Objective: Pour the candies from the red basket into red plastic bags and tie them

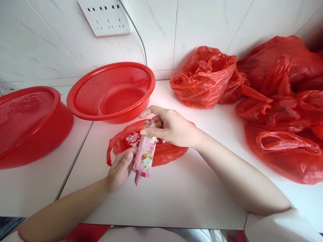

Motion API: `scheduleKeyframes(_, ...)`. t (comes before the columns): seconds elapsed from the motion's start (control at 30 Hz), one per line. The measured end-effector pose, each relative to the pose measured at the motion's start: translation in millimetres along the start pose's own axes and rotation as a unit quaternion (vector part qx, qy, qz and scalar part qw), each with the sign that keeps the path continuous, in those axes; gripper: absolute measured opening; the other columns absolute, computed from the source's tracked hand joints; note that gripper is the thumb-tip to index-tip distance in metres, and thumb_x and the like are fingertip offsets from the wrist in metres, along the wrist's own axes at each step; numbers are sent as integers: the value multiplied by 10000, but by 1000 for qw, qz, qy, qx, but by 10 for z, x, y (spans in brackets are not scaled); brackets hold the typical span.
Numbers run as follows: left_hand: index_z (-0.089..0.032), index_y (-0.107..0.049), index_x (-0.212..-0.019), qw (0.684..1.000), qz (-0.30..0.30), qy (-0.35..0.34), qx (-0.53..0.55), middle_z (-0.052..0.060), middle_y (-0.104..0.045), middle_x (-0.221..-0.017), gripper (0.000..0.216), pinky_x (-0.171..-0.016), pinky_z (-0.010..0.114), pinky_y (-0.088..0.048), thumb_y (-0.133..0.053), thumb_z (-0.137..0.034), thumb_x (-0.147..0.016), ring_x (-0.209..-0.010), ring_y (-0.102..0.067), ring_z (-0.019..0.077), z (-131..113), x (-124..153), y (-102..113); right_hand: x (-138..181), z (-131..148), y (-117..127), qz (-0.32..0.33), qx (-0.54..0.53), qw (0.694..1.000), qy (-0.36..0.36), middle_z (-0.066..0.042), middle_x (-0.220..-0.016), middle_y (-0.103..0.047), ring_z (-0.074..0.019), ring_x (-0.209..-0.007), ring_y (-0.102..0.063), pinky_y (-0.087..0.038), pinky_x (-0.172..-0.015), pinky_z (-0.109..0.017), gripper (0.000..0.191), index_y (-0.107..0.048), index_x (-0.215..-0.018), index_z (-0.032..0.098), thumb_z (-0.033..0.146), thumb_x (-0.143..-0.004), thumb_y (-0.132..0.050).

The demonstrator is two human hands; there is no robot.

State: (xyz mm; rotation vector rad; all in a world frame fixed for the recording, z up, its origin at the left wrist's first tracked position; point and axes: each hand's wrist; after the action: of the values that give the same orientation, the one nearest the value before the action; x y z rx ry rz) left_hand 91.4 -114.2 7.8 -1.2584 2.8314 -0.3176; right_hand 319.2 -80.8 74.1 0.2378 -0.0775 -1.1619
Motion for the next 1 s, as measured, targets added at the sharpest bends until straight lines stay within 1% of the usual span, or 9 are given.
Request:
scheduleKeyframes(0.13, -150, -541, -749, 995, 15, 8, -94, 4, -584, -550, 359, -514, 239, -455, -454, -403, -988, -472, -578, 107, -94, 4, -38, 6, 40, -29, 9, -60, 998, 28, 44, -721, -634, -104, -570, -569, -468, -516, -221, 476, -578, -1159, 220, 352, -756, -796)
scheduleKeyframes(0.2, -154, -576, -946, 995, 17, 10, -100, -4, -625, -651, 225, -494, 238, -488, -514, -370, -964, -488, -612, 114, -254, -20, -73, -14, 115, -67, 1, -105, 993, 57, 50, -701, -620, -103, -569, -574, -472, -516, -219, 466, -571, -1158, 221, 366, -769, -783)
scheduleKeyframes(0.27, -181, -556, -1096, 995, 5, -4, -102, 3, -670, -770, 210, -493, 247, -535, -555, -325, -943, -536, -675, 139, -492, -63, -109, -54, 253, -110, -25, -133, 987, 88, 52, -682, -612, -103, -568, -575, -468, -513, -217, 428, -572, -1144, 225, 402, -798, -753)
scheduleKeyframes(0.43, -142, -695, -904, 978, 41, -36, -202, 61, -764, -805, 107, -647, 265, -607, -597, -184, -897, -773, -754, 218, -1194, -210, -237, -144, 782, -178, -71, -83, 983, 145, 1, -754, -664, -149, -676, -632, -509, -602, -262, 352, -612, -973, 220, 505, -800, -724)
scheduleKeyframes(0.53, -148, -728, -907, 980, 27, -62, -189, 52, -772, -781, 142, -628, 243, -605, -592, -187, -899, -779, -754, 213, -1417, -294, -352, -119, 997, -129, -95, -41, 978, 179, -10, -757, -665, -153, -675, -630, -512, -601, -268, 358, -624, -942, 217, 562, -849, -640)
scheduleKeyframes(0.63, -136, -729, -932, 982, -40, -117, -144, 65, -774, -822, 179, -627, 246, -608, -613, -271, -903, -762, -756, 216, -1423, -355, -418, -35, 1037, -1, -108, -24, 970, 215, -18, -825, -681, -150, -706, -643, -514, -601, -261, 378, -607, -1110, 233, 554, -926, -530)
scheduleKeyframes(0.73, -139, -698, -1063, 980, -92, -158, -82, 87, -773, -930, 271, -664, 283, -617, -598, -340, -912, -834, -756, 255, -1343, -373, -369, 61, 981, 126, -98, -1, 969, 227, -41, -935, -683, -162, -788, -655, -530, -613, -258, 428, -553, -1234, 230, 471, -890, -636)
scheduleKeyframes(0.87, -129, -674, -1119, 984, -51, -172, -17, 108, -765, -971, 338, -709, 322, -616, -528, -363, -923, -957, -732, 305, -1302, -327, -218, 116, 915, 161, -130, 13, 962, 240, -7, -780, -641, -138, -691, -625, -549, -618, -262, 349, -622, -1121, 209, 365, -830, -737)
scheduleKeyframes(1.0, -128, -703, -1034, 982, -23, -188, -9, 93, -772, -850, 338, -607, 282, -607, -475, -359, -939, -788, -754, 251, -1335, -258, -135, 101, 900, 78, -153, 9, 951, 269, -11, -750, -650, -127, -638, -606, -540, -559, -257, 225, -693, -978, 205, 337, -809, -761)
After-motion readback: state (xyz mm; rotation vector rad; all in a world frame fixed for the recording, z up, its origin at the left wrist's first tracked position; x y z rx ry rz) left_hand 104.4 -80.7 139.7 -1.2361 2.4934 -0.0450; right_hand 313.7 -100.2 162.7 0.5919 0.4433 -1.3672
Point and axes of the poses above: each hand's wrist, its own x-axis away from the middle knuckle, its own y-axis out of the back of the hand, z = x × y
